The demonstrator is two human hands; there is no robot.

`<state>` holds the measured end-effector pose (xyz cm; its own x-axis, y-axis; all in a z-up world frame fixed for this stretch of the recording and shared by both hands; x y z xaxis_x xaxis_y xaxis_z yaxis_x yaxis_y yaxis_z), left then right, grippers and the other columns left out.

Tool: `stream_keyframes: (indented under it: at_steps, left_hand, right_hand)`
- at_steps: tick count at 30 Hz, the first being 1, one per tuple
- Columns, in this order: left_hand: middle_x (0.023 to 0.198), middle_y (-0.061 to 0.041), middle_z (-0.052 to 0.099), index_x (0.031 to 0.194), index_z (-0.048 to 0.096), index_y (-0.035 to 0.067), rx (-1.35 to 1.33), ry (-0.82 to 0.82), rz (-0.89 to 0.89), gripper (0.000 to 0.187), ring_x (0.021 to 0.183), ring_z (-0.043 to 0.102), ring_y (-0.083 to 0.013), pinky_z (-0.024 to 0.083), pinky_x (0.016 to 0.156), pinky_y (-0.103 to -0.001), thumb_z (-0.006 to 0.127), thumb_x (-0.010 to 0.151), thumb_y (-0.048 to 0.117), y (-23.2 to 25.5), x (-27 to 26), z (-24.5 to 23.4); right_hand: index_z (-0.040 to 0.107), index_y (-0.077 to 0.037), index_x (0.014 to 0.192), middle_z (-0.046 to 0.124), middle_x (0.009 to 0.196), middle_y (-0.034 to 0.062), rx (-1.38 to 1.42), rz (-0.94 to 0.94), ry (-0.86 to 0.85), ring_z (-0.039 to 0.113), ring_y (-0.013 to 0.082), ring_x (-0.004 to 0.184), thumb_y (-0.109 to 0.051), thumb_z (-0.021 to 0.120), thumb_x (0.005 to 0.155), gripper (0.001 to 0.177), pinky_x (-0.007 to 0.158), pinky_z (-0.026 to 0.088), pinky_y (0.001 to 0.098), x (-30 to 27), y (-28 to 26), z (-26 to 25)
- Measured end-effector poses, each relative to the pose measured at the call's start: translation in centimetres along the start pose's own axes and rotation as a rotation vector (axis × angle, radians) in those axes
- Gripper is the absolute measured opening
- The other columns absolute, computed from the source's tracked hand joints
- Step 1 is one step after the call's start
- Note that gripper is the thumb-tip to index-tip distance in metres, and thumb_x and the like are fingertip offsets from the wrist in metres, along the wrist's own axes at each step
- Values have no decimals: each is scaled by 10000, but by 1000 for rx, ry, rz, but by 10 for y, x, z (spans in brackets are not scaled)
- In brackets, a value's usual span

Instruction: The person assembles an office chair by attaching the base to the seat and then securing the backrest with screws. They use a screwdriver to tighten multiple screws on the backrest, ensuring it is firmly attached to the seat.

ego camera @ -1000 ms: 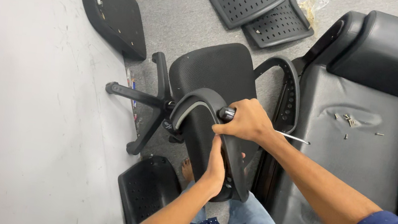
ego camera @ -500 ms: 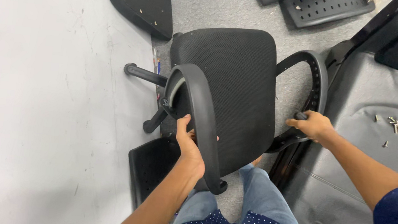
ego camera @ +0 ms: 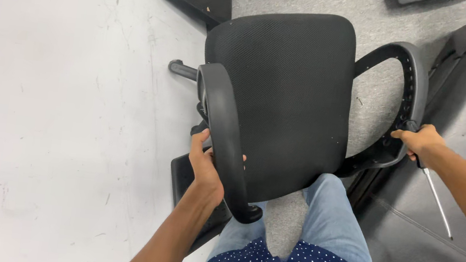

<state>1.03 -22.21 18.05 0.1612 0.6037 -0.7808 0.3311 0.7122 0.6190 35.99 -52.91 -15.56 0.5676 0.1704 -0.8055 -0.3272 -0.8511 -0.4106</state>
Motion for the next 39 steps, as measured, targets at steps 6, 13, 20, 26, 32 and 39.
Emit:
stream_keyframes:
  at_steps: [6, 13, 20, 26, 32, 39]
  left_hand:
    - [670, -145, 640, 794, 648, 17, 54, -109, 100, 765, 610, 572, -218, 460, 576, -366, 387, 821, 736, 9, -4, 10]
    - [696, -156, 658, 858, 650, 19, 56, -33, 70, 741, 646, 609, -231, 499, 619, -363, 414, 799, 719, 10, -9, 8]
    - [726, -168, 666, 919, 656, 9, 109, 7, 102, 788, 666, 636, -238, 528, 630, -381, 393, 802, 742, 8, -6, 2]
    - [723, -153, 652, 921, 663, -2, 101, -33, 173, 886, 665, 644, -237, 545, 631, -384, 330, 830, 814, 20, -5, -7]
    - [678, -147, 631, 863, 661, 37, 126, -9, 212, 866, 602, 621, -253, 539, 598, -389, 333, 836, 839, 56, -3, -50]
    - [818, -76, 669, 1012, 677, 64, 275, 97, 329, 688, 649, 631, -207, 501, 635, -355, 456, 873, 700, 91, 10, -89]
  right_hand:
    - [584, 152, 1113, 559, 664, 154, -48, 9, -90, 503, 239, 501, -324, 860, 794, 636, 453, 409, 391, 25, 14, 12]
    - [512, 181, 1199, 563, 674, 149, 102, 59, -42, 486, 218, 506, -202, 857, 843, 626, 441, 386, 378, 75, 36, 22]
    - [631, 45, 1017, 592, 746, 76, 256, 38, -68, 526, 159, 526, -100, 828, 841, 301, 476, 476, 341, 129, 69, 40]
    - [590, -27, 878, 563, 679, 126, 95, 7, -6, 494, 209, 521, -189, 895, 844, 347, 458, 431, 371, 103, 67, 12]
    - [654, -15, 873, 589, 678, 57, 155, -182, -1, 523, 170, 563, -238, 903, 702, 376, 512, 469, 325, 4, 25, -37]
    - [706, 59, 1096, 742, 938, 207, -76, -281, 278, 721, 287, 824, -453, 925, 650, 714, 762, 572, 400, -100, -6, -90]
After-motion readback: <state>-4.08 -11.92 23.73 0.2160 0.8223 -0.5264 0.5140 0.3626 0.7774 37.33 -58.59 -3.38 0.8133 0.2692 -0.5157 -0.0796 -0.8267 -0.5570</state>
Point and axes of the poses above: each hand's wrist, its own x-axis towards the middle knuckle, its own z-axis out of the palm, y = z × x, the point moved 10 cm from there along x, towards the middle knuckle
